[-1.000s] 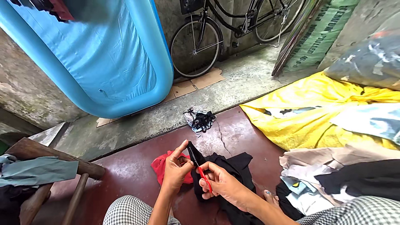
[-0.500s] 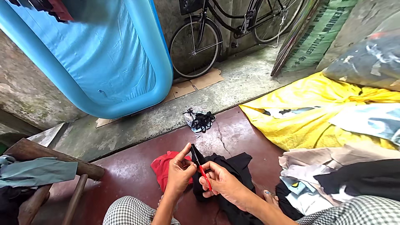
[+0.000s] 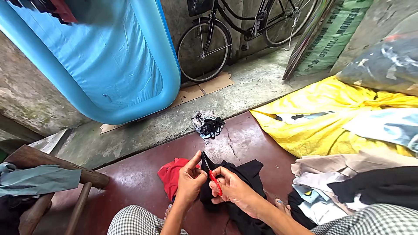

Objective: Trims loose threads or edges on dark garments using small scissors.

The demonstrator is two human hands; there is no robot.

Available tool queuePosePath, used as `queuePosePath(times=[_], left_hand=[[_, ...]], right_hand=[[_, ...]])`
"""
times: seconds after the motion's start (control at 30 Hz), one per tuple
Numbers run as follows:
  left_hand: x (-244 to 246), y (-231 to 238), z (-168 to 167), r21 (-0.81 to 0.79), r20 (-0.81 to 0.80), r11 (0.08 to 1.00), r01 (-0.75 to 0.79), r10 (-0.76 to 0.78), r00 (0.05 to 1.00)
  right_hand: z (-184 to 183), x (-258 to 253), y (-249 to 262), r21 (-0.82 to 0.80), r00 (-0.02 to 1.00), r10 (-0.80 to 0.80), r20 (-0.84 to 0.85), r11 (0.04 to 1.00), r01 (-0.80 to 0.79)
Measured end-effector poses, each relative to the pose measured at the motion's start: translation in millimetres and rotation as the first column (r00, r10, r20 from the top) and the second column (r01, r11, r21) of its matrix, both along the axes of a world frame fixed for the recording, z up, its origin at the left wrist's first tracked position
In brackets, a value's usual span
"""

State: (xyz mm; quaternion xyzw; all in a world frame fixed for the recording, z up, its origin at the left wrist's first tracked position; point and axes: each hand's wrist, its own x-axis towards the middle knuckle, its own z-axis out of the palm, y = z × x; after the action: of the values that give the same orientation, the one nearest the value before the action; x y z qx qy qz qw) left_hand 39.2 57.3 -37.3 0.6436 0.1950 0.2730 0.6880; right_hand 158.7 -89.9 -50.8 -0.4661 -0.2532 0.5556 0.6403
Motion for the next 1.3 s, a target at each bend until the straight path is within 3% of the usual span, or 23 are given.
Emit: queuePosePath(times=[0.33, 0.67, 0.97, 1.3], left_hand=[[0, -2, -5, 0.021, 0.008, 0.996, 0.085, -0.085, 0.996], [0, 0, -5, -0.071, 0.007, 0.99, 0.125, -0.124, 0.992], [3, 0, -8, -0.234, -0.149, 0.969, 0.08, -0.117, 0.982], [2, 10, -9, -0.121, -0.251, 0.99, 0.078, -0.107, 0.962]], right_hand=[[-4, 11, 3, 0.009, 0.999, 0.034, -0.039, 0.999, -0.034], [-2, 18, 5, -0.008, 0.997, 0.077, -0.013, 0.997, -0.077], [-1, 13, 2, -0.092, 0.999, 0.028, 0.016, 0.995, -0.026], [8, 9, 0, -0.127, 0.983, 0.053, 0.174, 0.991, -0.031]])
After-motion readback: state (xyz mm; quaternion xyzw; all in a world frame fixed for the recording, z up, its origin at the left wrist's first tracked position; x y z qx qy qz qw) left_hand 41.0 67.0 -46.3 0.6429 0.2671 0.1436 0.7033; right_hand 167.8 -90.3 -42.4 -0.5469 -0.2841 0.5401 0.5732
